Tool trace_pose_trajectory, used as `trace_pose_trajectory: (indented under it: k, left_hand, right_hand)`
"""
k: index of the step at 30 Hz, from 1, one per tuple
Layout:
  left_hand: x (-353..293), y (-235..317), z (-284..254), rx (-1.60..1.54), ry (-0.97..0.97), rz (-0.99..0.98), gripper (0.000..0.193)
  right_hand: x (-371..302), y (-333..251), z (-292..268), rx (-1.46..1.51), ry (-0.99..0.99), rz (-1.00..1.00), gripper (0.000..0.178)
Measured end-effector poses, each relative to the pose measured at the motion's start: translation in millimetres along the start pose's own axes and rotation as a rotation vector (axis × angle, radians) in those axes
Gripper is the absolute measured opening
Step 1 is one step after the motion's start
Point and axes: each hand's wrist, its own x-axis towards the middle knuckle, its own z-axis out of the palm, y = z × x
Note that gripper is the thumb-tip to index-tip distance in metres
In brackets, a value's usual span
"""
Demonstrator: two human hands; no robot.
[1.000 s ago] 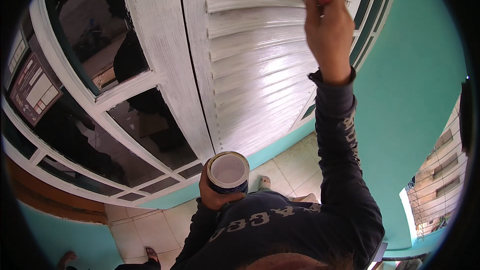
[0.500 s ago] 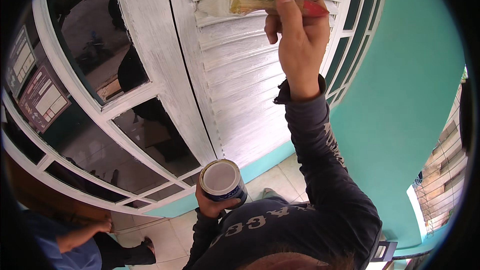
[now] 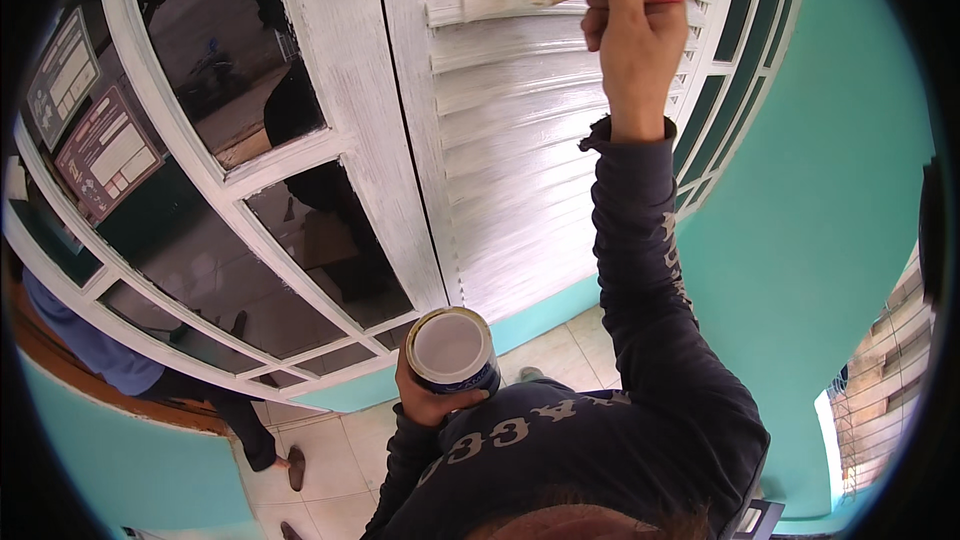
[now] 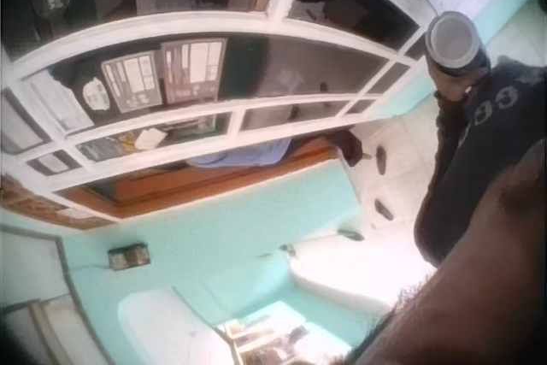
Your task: The person paints the white slats of a window shutter using a paintbrush and a paint can. They repeatedly dip the brush into the can and apply white paint to the slats in a systematic manner.
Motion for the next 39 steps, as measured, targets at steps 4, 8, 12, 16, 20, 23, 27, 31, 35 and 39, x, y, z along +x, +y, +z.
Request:
trace_pose_trajectory:
  k: [4,8,12,16,20,23,27,31,35,39]
  left_hand:
    - [-9.0,3.0,-6.6,0.052,0.057,-0.014,0.107]
    - [-17.5,5.2,-13.6,0.103,0.099,0.006,0.107]
    - [-14.6,2.9,-17.7,0.117,0.153,0.006,0.099]
    - [-9.7,8.6,-18.5,0.134,0.150,0.052,0.095]
    - [-2.4,3.8,-16.7,0.115,0.136,0.019,0.097]
    - [-3.6,2.4,-15.5,0.119,0.123,0.096,0.097]
    - [-5.1,1.9,-20.1,0.081,0.106,-0.027,0.102]
    - [-5.7,9.3,-20.7,0.147,0.067,0.004,0.099]
    - [6.9,16.9,-7.2,0.100,0.027,0.026,0.097]
    - [10.6,2.8,-6.7,0.104,-0.006,0.031,0.096]
  right_hand:
    - [-4.8,-0.5,16.4,0.091,-0.099,0.003,0.018]
    - [3.0,-6.3,3.4,0.049,-0.083,-0.064,0.022]
    - [-12.2,12.9,18.4,0.272,-0.091,-0.045,0.016]
    - [-18.8,4.7,3.9,0.023,0.171,-0.086,0.023]
    - [-38.8,2.2,18.0,0.159,0.063,-0.003,0.024]
    - [-21.4,16.5,-12.6,0.141,0.130,0.035,0.025]
    - [18.3,26.0,-87.0,-0.272,0.321,-0.028,0.022]
    - [14.1,4.6,-77.3,-0.580,0.359,-0.298,0.018]
    - [-4.6,8.8,-35.7,-0.786,-0.122,-0.718,0.009]
    - [-51.8,-21.2,17.0,-0.653,-0.412,-0.760,0.017]
